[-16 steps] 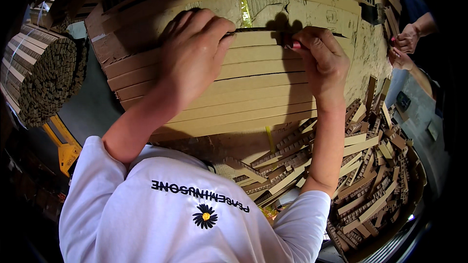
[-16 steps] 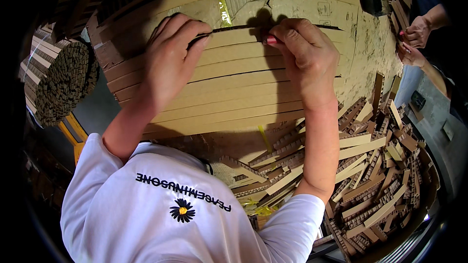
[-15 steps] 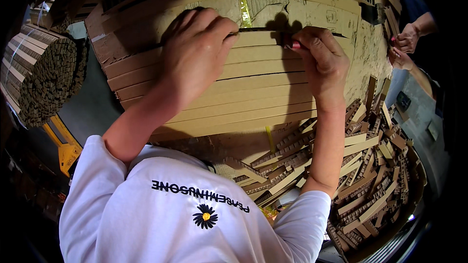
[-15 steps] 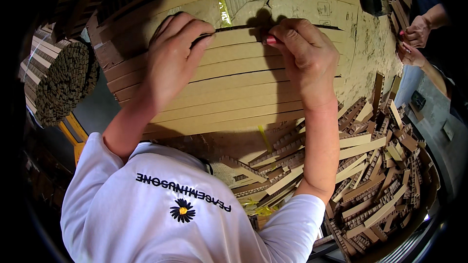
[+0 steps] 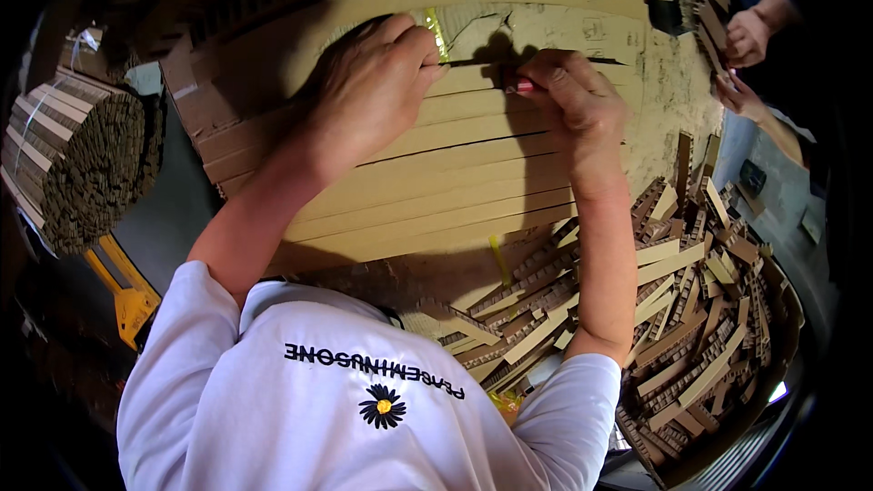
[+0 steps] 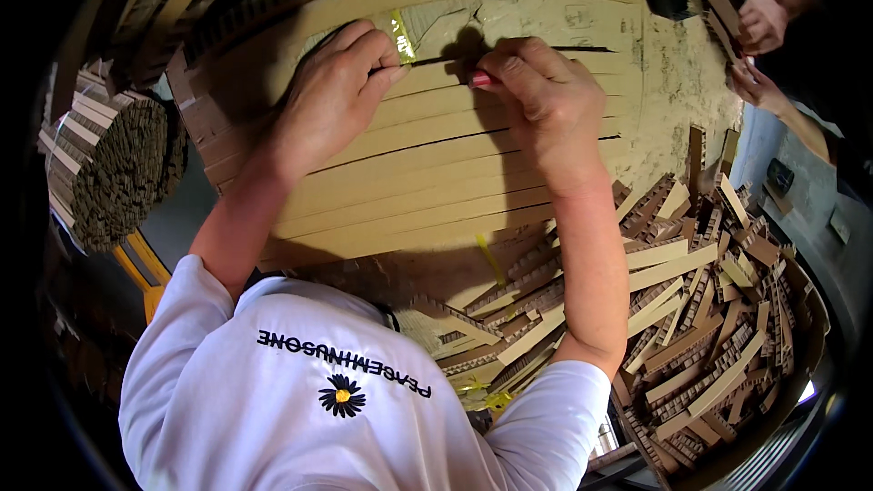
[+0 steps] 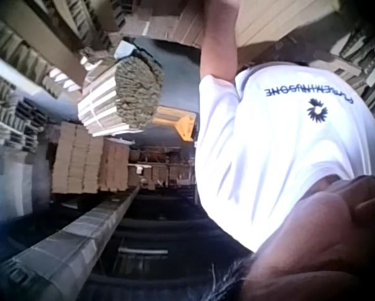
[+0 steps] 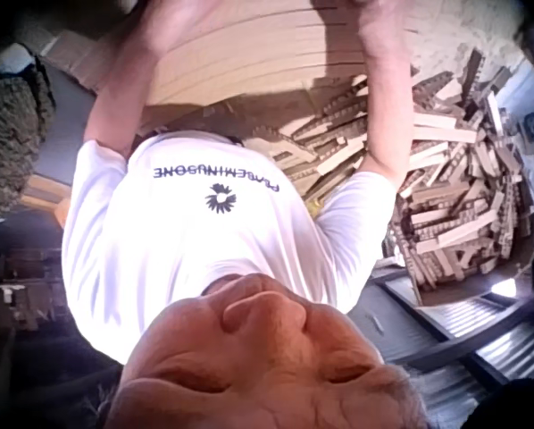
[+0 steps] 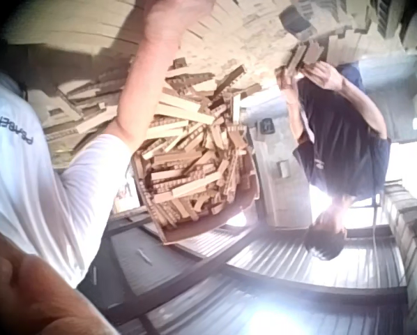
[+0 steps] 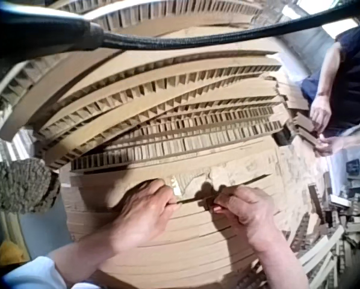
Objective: The person sorts and stacks corrugated cardboard strips on a table, then uses a yellow strap to bundle the stack. Another person works nearby with similar materials.
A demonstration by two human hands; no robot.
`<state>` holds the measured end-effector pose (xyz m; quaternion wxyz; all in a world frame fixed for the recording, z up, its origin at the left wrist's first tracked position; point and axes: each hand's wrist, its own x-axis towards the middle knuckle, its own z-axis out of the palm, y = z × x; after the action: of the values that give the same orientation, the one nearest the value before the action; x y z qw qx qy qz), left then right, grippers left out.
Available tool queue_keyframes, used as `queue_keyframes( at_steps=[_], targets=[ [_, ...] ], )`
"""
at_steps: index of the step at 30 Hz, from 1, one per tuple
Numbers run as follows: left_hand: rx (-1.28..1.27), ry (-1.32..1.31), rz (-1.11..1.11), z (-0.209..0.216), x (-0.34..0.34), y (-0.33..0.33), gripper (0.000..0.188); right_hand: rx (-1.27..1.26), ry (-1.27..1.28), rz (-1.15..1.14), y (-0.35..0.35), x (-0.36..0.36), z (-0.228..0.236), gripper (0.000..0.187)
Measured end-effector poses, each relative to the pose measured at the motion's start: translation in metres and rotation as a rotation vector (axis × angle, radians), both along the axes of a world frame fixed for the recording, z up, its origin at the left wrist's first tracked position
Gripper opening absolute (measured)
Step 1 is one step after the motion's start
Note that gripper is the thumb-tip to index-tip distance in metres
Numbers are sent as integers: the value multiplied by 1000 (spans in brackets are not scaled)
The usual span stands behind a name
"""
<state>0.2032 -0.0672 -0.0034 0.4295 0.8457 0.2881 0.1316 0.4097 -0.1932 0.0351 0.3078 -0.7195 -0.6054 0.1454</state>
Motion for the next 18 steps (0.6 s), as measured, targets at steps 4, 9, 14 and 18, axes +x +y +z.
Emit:
queue_keyframes(
  at_steps=[4, 9, 14, 18],
  targets=[
    [-5, 0, -39, -1, 0, 5, 13, -48, 31, -33, -3, 1, 0, 16],
    [16, 12, -44, -10, 2, 8, 15, 47, -207, 60, -3, 5, 7, 13],
    [-35, -30, -87, 7, 6, 10, 15, 201, 63, -115, -19, 0, 29, 16],
    [442, -86, -52, 68, 13, 28, 16, 403, 240, -395, -40, -7, 59, 21]
  ],
)
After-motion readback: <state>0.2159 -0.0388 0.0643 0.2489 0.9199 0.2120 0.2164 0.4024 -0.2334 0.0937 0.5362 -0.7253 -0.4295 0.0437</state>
